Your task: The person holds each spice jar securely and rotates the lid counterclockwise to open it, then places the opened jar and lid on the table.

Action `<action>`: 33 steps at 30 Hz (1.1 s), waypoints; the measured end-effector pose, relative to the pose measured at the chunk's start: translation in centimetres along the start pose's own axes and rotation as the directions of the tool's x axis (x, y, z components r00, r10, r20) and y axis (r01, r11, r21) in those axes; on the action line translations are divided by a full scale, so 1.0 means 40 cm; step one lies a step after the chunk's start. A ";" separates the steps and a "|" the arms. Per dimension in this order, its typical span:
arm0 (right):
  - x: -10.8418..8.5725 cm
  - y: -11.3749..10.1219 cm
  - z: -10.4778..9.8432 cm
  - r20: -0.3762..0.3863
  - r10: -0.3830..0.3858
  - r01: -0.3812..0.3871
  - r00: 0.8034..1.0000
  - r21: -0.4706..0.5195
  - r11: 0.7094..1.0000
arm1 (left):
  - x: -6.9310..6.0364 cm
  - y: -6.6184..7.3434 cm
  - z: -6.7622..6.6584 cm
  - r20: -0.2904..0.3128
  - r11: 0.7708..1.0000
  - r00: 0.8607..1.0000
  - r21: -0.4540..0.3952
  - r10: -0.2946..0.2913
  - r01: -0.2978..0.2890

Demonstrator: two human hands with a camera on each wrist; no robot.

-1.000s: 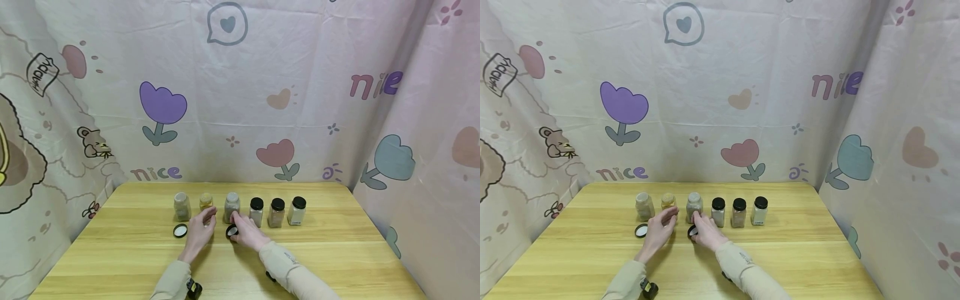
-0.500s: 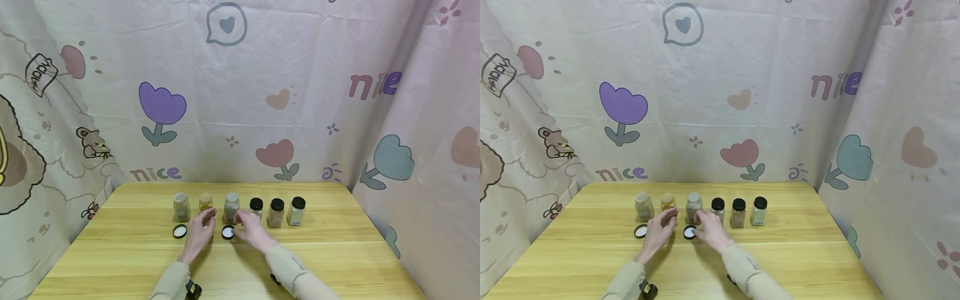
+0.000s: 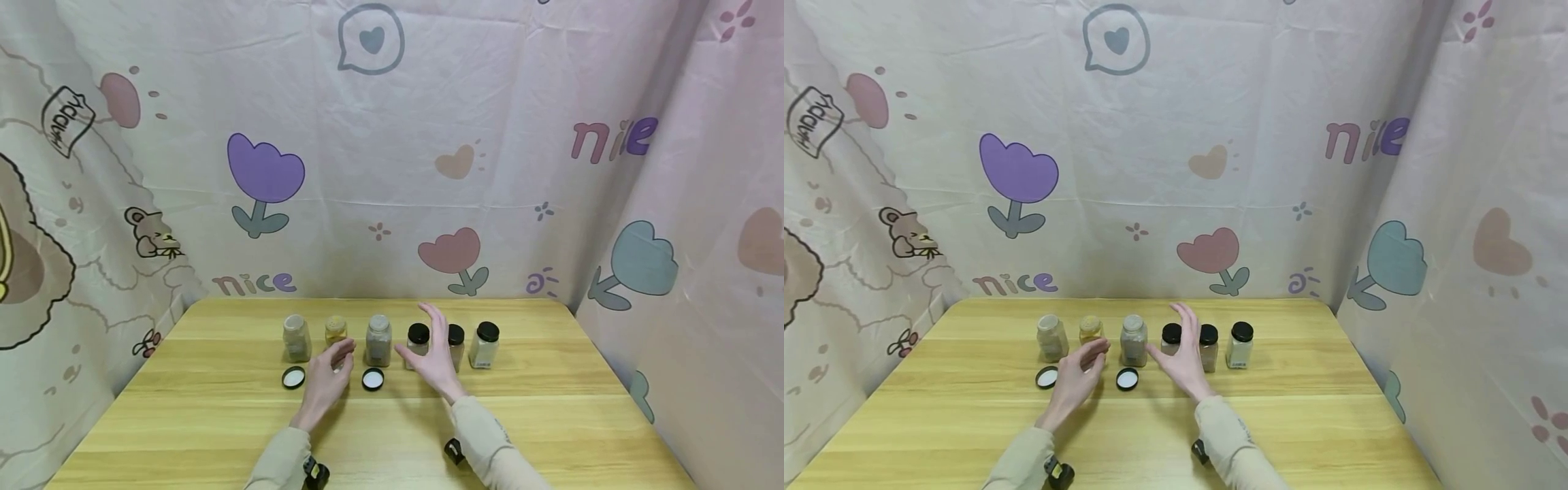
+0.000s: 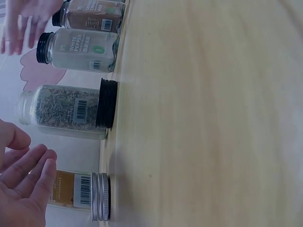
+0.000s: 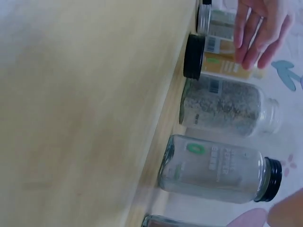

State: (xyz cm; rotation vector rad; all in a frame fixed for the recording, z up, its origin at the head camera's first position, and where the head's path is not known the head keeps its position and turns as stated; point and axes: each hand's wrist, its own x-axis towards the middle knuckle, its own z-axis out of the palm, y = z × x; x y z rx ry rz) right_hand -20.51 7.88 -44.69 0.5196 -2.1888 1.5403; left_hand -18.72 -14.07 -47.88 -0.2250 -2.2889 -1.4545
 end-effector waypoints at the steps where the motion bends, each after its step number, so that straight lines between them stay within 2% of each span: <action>1: 0.000 0.000 -0.003 0.024 0.038 -0.039 0.999 0.010 0.999 | 0.000 0.000 0.000 0.001 1.000 1.000 -0.001 0.000 0.000; 4: 0.002 0.016 -0.006 0.102 0.121 -0.124 0.987 0.023 0.992 | 0.000 -0.001 0.001 0.003 1.000 1.000 -0.004 0.003 -0.003; 7: 0.004 0.025 -0.006 0.147 0.159 -0.165 0.976 0.032 0.986 | 0.001 -0.001 0.002 0.006 1.000 1.000 -0.001 0.006 -0.006; 11: 0.010 0.043 -0.003 0.153 0.208 -0.212 0.966 0.010 0.977 | 0.002 -0.001 0.003 0.009 1.000 1.000 0.001 0.002 -0.002; 14: 0.015 0.050 -0.002 0.158 0.286 -0.287 0.945 -0.015 0.958 | 0.002 0.001 0.003 0.011 1.000 1.000 -0.005 -0.001 0.001; 18: 0.017 0.053 -0.005 0.180 0.356 -0.348 0.917 -0.074 0.934 | 0.001 0.004 0.002 0.013 1.000 1.000 -0.019 0.003 -0.002; 22: 0.013 0.056 -0.007 0.194 0.344 -0.317 0.919 -0.156 0.936 | -0.001 0.005 0.003 0.013 1.000 1.000 -0.022 0.014 -0.014; 26: 0.007 0.058 -0.012 0.225 0.286 -0.232 0.931 -0.236 0.943 | -0.003 0.005 0.007 0.008 1.000 1.000 -0.017 0.023 -0.023; 29: 0.001 0.057 -0.019 0.255 0.278 -0.211 0.926 -0.262 0.942 | -0.007 0.009 0.012 0.013 0.999 1.000 -0.027 0.028 -0.027; 33: -0.006 0.053 -0.034 0.289 0.302 -0.225 0.908 -0.272 0.936 | -0.013 0.019 0.021 0.034 0.997 0.998 -0.063 0.053 -0.051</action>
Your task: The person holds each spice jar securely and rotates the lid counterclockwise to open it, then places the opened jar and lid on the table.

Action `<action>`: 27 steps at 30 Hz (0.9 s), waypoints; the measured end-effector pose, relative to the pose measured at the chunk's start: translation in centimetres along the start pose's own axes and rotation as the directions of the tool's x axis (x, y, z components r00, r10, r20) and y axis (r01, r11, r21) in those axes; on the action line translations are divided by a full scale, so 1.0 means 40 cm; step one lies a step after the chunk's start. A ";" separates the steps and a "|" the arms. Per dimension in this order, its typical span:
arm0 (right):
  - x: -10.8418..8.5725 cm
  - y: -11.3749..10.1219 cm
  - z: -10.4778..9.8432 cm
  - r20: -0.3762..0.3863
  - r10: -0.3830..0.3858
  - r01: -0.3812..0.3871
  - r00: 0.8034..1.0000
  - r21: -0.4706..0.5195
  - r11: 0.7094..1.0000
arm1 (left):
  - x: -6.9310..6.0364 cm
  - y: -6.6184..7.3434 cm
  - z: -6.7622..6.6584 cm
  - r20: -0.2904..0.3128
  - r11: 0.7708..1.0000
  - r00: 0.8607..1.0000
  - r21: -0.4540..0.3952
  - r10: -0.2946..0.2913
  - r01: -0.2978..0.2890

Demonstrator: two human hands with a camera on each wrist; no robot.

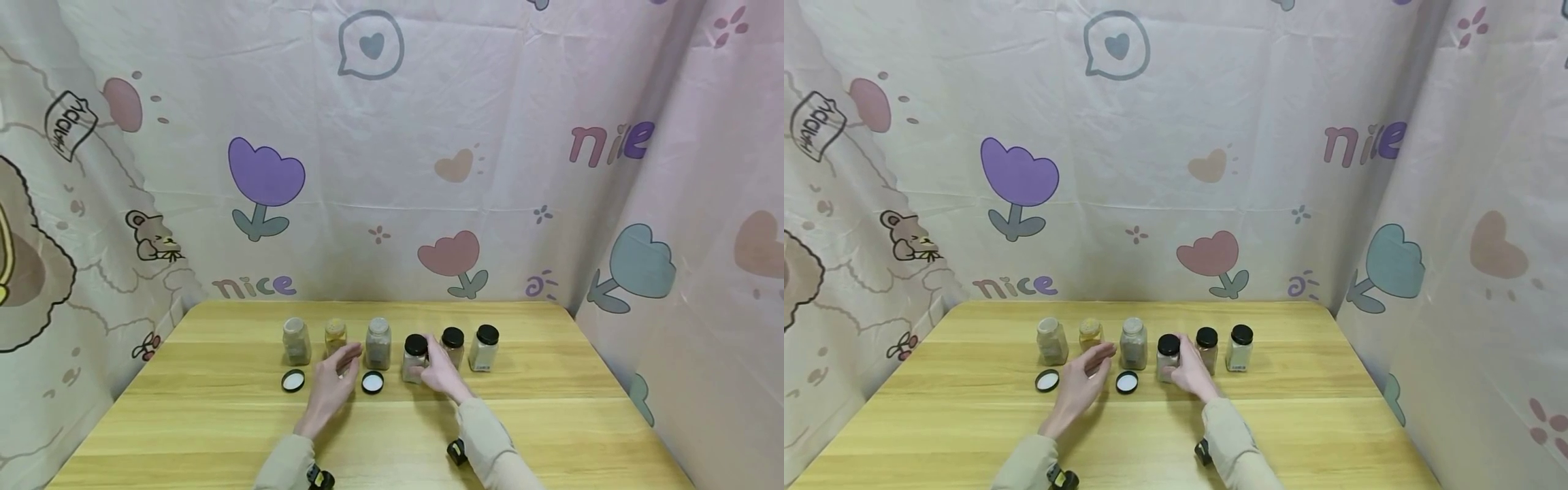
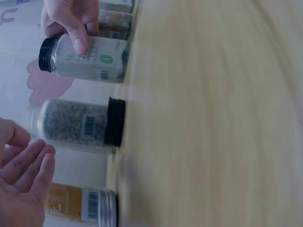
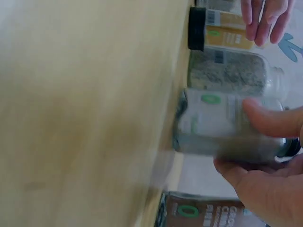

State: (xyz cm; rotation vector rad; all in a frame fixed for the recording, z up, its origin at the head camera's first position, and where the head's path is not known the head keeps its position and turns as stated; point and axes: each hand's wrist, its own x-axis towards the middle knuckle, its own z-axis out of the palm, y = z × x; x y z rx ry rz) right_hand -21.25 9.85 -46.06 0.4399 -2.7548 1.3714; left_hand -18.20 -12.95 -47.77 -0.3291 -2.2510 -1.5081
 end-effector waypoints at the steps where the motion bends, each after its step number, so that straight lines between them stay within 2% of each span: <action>1: -0.003 -0.001 -0.004 0.010 0.003 -0.003 1.000 0.009 1.000 | -0.002 0.004 0.003 0.009 1.000 1.000 -0.004 0.009 -0.009; 5: -0.013 0.003 -0.018 0.053 -0.012 0.011 0.999 0.027 1.000 | -0.010 0.023 0.019 0.038 0.998 0.997 -0.016 0.060 -0.059; 9: -0.018 0.014 -0.027 0.101 -0.049 0.043 0.994 0.064 0.997 | -0.011 0.049 0.043 0.035 0.994 0.993 -0.012 0.110 -0.109; 14: -0.022 0.031 -0.034 0.182 -0.120 0.091 0.976 0.159 0.983 | -0.004 0.085 0.082 0.053 0.987 0.986 0.000 0.159 -0.159; 20: -0.034 0.040 -0.036 0.241 -0.148 0.093 0.959 0.228 0.969 | -0.010 0.112 0.115 0.113 0.992 0.987 0.026 0.116 -0.120; 27: -0.047 0.041 -0.029 0.224 -0.152 0.092 0.963 0.258 0.962 | -0.015 0.119 0.126 0.122 0.997 0.989 0.014 0.079 -0.081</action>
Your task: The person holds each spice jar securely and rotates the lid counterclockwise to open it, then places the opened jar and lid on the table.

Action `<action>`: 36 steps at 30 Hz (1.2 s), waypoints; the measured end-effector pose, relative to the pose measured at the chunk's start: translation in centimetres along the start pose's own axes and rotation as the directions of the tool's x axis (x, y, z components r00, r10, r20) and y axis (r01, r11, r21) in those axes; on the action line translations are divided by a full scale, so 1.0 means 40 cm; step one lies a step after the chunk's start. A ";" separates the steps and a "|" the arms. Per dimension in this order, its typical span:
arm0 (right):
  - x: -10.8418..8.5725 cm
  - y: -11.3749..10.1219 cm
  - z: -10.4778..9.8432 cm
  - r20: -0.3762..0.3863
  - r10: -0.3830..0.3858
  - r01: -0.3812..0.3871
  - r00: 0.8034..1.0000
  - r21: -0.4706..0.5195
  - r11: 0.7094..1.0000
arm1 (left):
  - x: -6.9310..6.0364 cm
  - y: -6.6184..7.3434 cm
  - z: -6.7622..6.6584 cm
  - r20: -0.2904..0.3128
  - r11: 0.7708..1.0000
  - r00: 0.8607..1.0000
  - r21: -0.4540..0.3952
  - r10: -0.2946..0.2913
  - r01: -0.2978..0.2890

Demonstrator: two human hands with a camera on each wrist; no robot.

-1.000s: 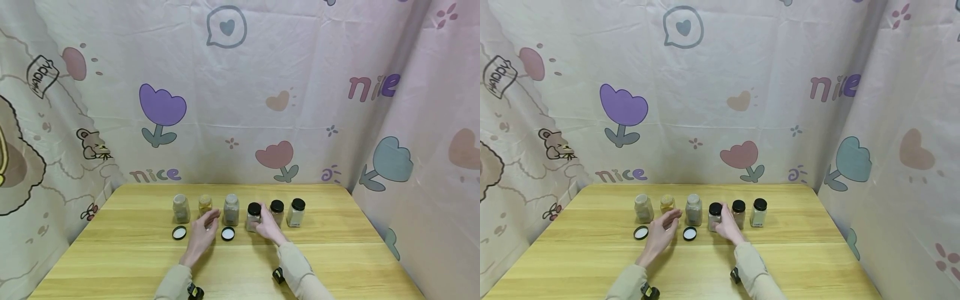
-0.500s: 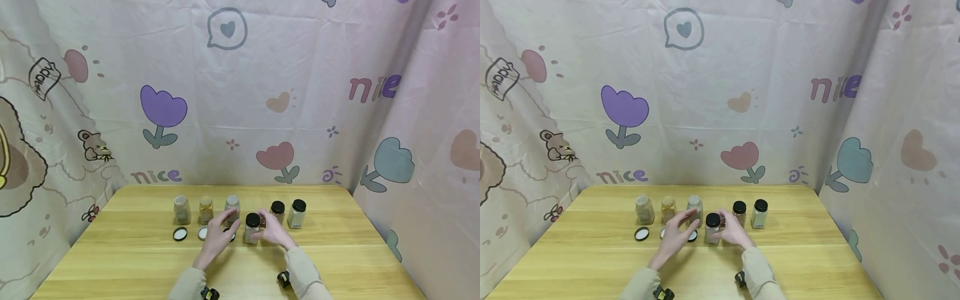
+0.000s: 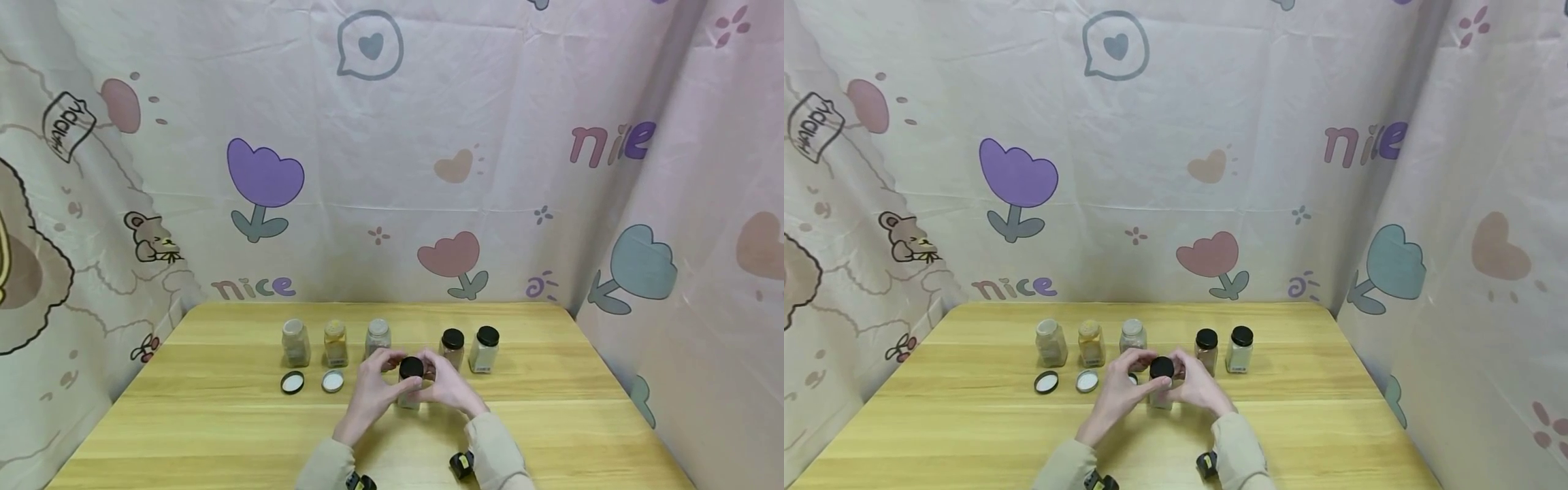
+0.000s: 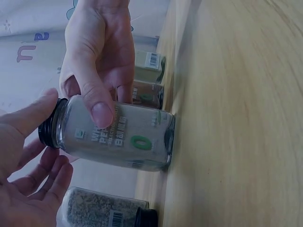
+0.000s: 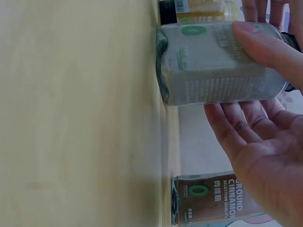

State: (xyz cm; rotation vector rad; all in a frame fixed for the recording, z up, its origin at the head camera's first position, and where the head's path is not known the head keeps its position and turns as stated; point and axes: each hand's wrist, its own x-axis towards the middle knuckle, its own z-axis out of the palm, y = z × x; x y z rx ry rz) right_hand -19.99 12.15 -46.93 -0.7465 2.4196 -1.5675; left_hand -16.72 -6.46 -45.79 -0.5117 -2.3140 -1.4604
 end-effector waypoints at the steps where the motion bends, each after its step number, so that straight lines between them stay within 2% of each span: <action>1: -0.001 0.000 0.001 -0.006 0.001 -0.001 1.000 0.001 1.000 | 0.000 0.000 0.000 0.001 1.000 1.000 0.002 0.004 -0.004; 8: -0.006 -0.001 0.005 -0.016 -0.003 0.003 1.000 0.006 1.000 | 0.000 0.000 0.004 0.050 0.999 0.998 -0.027 0.027 -0.026; 12: -0.005 0.005 0.008 -0.027 -0.016 0.016 1.000 0.007 1.000 | 0.002 -0.002 0.005 0.076 0.996 0.994 -0.025 0.082 -0.081; 21: -0.005 0.008 0.007 -0.037 -0.040 0.040 0.999 -0.005 0.999 | 0.005 -0.001 0.005 0.124 0.981 0.978 0.076 0.170 -0.181; 26: -0.006 0.004 0.008 -0.039 -0.030 0.029 0.999 -0.009 1.000 | 0.006 -0.004 0.009 0.105 0.962 0.966 0.116 0.236 -0.247; 31: -0.005 0.005 0.009 -0.039 -0.031 0.031 0.999 0.001 1.000 | 0.009 -0.002 0.012 0.082 0.961 0.967 0.119 0.243 -0.251; 36: -0.003 0.009 0.012 -0.044 -0.042 0.042 0.998 -0.003 0.999 | 0.008 0.001 0.013 0.080 0.974 0.976 0.087 0.204 -0.211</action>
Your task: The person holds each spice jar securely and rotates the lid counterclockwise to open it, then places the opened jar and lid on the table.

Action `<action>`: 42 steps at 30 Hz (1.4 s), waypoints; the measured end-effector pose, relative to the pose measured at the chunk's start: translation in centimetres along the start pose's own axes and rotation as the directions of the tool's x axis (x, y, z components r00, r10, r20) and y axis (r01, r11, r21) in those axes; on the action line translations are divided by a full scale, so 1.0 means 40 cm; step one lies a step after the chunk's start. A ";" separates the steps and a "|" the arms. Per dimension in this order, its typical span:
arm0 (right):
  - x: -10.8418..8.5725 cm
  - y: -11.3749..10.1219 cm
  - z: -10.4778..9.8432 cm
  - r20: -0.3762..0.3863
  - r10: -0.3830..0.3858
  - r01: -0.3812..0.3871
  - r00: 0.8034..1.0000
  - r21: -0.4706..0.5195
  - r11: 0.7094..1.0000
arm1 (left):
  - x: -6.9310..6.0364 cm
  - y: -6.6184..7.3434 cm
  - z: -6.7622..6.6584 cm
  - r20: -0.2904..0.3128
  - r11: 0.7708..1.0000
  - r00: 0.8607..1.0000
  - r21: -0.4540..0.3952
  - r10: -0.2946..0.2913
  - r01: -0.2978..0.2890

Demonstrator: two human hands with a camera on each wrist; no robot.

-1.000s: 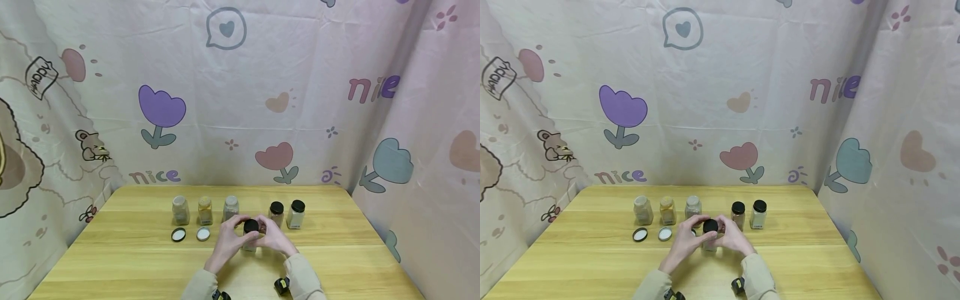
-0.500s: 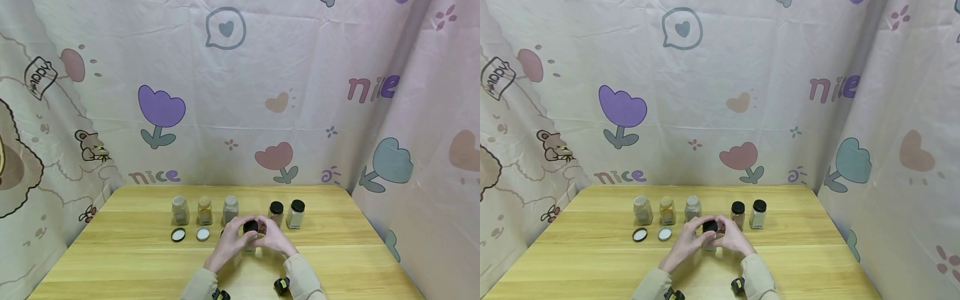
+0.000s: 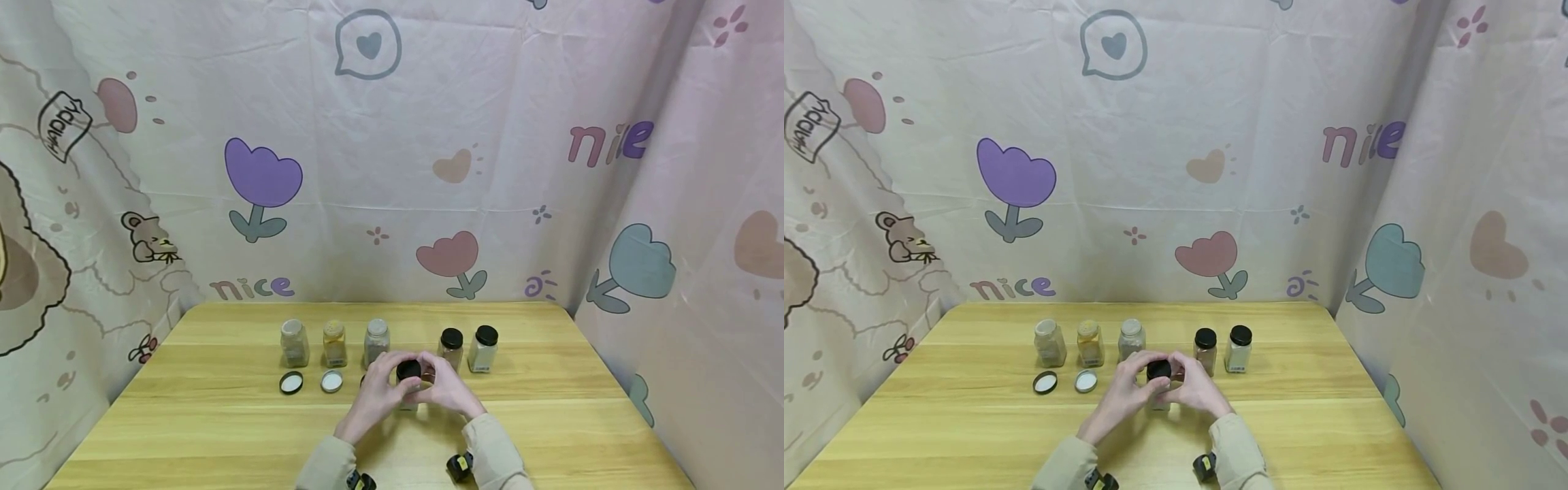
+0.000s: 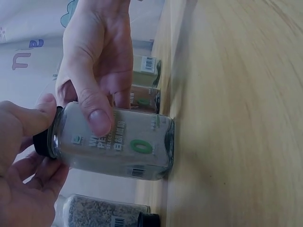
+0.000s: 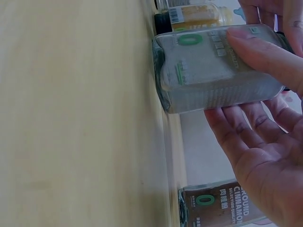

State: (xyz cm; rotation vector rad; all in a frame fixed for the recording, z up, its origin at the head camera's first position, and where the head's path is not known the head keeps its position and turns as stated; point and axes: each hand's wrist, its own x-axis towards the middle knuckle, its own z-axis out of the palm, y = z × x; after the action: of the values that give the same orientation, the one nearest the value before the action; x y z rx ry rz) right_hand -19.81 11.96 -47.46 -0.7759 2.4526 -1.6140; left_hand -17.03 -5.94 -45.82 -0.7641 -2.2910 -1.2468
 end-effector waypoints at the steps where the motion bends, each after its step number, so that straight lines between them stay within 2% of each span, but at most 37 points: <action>1: 0.000 0.000 0.001 -0.002 -0.003 0.003 1.000 0.001 1.000 | -0.001 0.000 0.001 -0.004 1.000 1.000 -0.001 -0.007 0.007; 4: 0.001 0.001 0.004 -0.009 -0.016 0.016 1.000 -0.005 1.000 | -0.003 0.003 0.008 -0.042 0.999 0.999 0.027 -0.034 0.035; 9: 0.003 0.002 0.011 -0.008 -0.027 0.026 1.000 -0.041 0.999 | -0.009 0.004 0.023 -0.142 0.990 0.988 0.125 -0.054 0.072; 12: 0.003 0.002 0.013 -0.004 -0.027 0.027 1.000 -0.059 0.998 | -0.011 0.001 0.025 -0.148 0.987 0.988 0.144 -0.052 0.074; 15: 0.002 0.002 0.012 -0.001 -0.026 0.026 1.000 -0.056 0.998 | -0.012 -0.005 0.017 -0.092 0.992 0.995 0.118 -0.037 0.047; 19: 0.001 0.002 0.010 0.012 -0.017 0.018 1.000 -0.045 0.999 | -0.007 -0.017 -0.010 0.039 0.999 0.998 -0.009 0.042 -0.041; 21: -0.001 0.001 0.008 0.015 -0.005 0.006 1.000 -0.044 0.999 | -0.003 -0.023 -0.027 0.122 0.993 0.989 -0.089 0.083 -0.072; 25: -0.006 0.000 0.004 0.016 0.013 -0.012 1.000 -0.045 0.999 | 0.005 -0.029 -0.054 0.271 0.982 0.954 -0.169 0.128 -0.084; 27: -0.006 0.002 0.003 0.023 0.010 -0.009 1.000 -0.040 0.999 | 0.008 -0.029 -0.062 0.309 0.981 0.942 -0.175 0.130 -0.078; 28: -0.006 0.003 0.003 0.027 0.007 -0.006 1.000 -0.034 0.999 | 0.009 -0.029 -0.065 0.311 0.982 0.941 -0.168 0.133 -0.084; 30: -0.005 0.005 0.003 0.034 -0.004 0.005 0.999 -0.028 1.000 | 0.010 -0.027 -0.066 0.292 0.986 0.947 -0.140 0.131 -0.093; 32: -0.003 0.007 0.003 0.040 -0.013 0.013 0.999 -0.018 1.000 | 0.010 -0.025 -0.063 0.253 0.990 0.961 -0.107 0.114 -0.090; 36: -0.001 0.006 0.003 0.046 -0.008 0.008 0.999 0.003 1.000 | 0.009 -0.020 -0.046 0.172 0.999 0.985 -0.029 0.024 -0.020; 39: 0.000 0.004 0.002 0.051 -0.003 0.002 0.999 0.020 1.000 | 0.009 -0.017 -0.035 0.145 0.999 0.989 0.006 -0.033 0.032; 42: -0.001 0.003 0.002 0.048 0.005 -0.005 0.999 -0.002 1.000 | 0.007 -0.019 -0.033 0.163 1.000 0.986 -0.014 -0.020 0.022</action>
State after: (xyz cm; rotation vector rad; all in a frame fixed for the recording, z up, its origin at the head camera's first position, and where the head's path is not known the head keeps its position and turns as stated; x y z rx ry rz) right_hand -19.81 11.95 -47.62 -0.7989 2.4212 -1.5729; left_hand -17.58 -7.34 -45.45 -0.8789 -2.4266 -1.2547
